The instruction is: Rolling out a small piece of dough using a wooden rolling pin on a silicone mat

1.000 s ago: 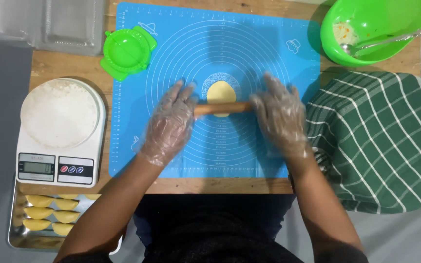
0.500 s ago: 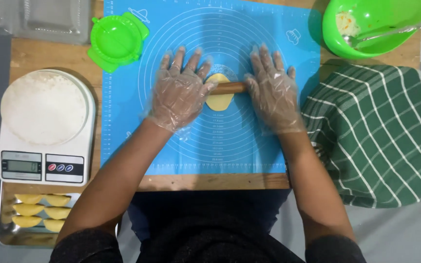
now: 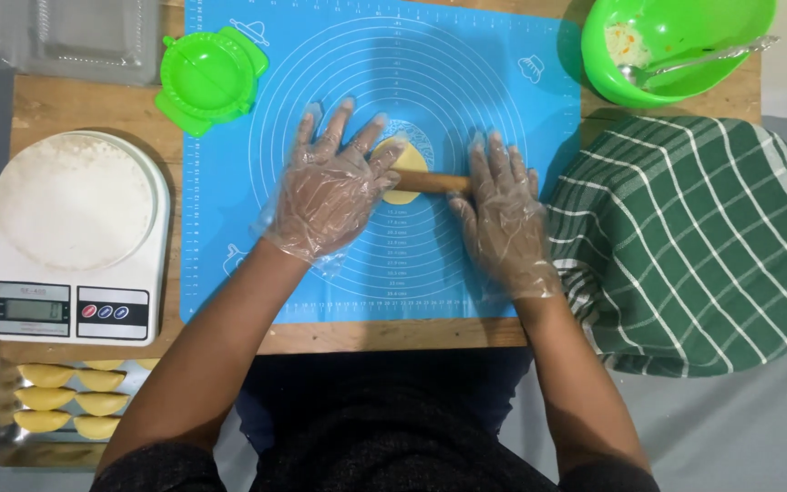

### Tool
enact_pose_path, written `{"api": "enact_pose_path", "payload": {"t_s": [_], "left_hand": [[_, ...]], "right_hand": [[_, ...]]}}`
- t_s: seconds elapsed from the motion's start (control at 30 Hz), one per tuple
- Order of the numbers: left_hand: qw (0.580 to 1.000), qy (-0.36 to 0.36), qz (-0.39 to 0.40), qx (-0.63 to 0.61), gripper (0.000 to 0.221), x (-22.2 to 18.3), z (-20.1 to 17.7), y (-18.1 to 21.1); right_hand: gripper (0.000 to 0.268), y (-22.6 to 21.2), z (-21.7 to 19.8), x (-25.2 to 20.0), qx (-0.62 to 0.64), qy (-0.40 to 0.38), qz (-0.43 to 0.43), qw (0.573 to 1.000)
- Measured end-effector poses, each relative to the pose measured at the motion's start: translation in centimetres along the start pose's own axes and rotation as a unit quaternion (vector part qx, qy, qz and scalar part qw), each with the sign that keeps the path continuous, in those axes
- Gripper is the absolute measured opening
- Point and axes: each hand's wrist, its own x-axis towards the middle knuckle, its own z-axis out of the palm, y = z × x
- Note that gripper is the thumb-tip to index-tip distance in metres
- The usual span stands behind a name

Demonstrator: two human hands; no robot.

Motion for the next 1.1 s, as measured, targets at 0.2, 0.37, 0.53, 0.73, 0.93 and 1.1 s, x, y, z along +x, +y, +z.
{"api": "enact_pose_path", "payload": {"t_s": [0.2, 0.37, 0.53, 0.73, 0.93, 1.1], "left_hand": [[0.996, 0.049, 0.058, 0.037, 0.048, -0.7, 1.3, -0.8], [0.996, 0.057, 0.066, 0.020, 0.050, -2.0, 2.7, -1.4], [0.995, 0.068, 0.053, 0.042, 0.052, -3.4, 3.7, -1.0], [0.991, 0.125, 0.035, -0.028, 0.040, -4.6, 2.7, -0.5], [0.983, 0.185, 0.012, 0.010, 0.044, -4.4, 4.8, -1.5], [0.982, 0.174, -0.040, 0.061, 0.056, -1.3, 1.2, -1.1]], "right_hand": [[0.070, -1.0, -0.4, -2.5, 0.027, -0.004, 0.014, 1.000], [0.070, -2.4, -1.4, -4.1, 0.039, -0.032, 0.053, 0.997], [0.068, -1.6, -0.1, -5.4, 0.038, 0.037, 0.002, 0.999], [0.057, -0.7, 0.1, -4.6, 0.050, 0.146, -0.056, 0.986], [0.047, -1.1, -1.9, -2.2, 0.021, 0.056, -0.030, 0.998], [0.057, -1.4, -1.9, 3.0, -0.001, -0.007, -0.039, 0.999]]}}
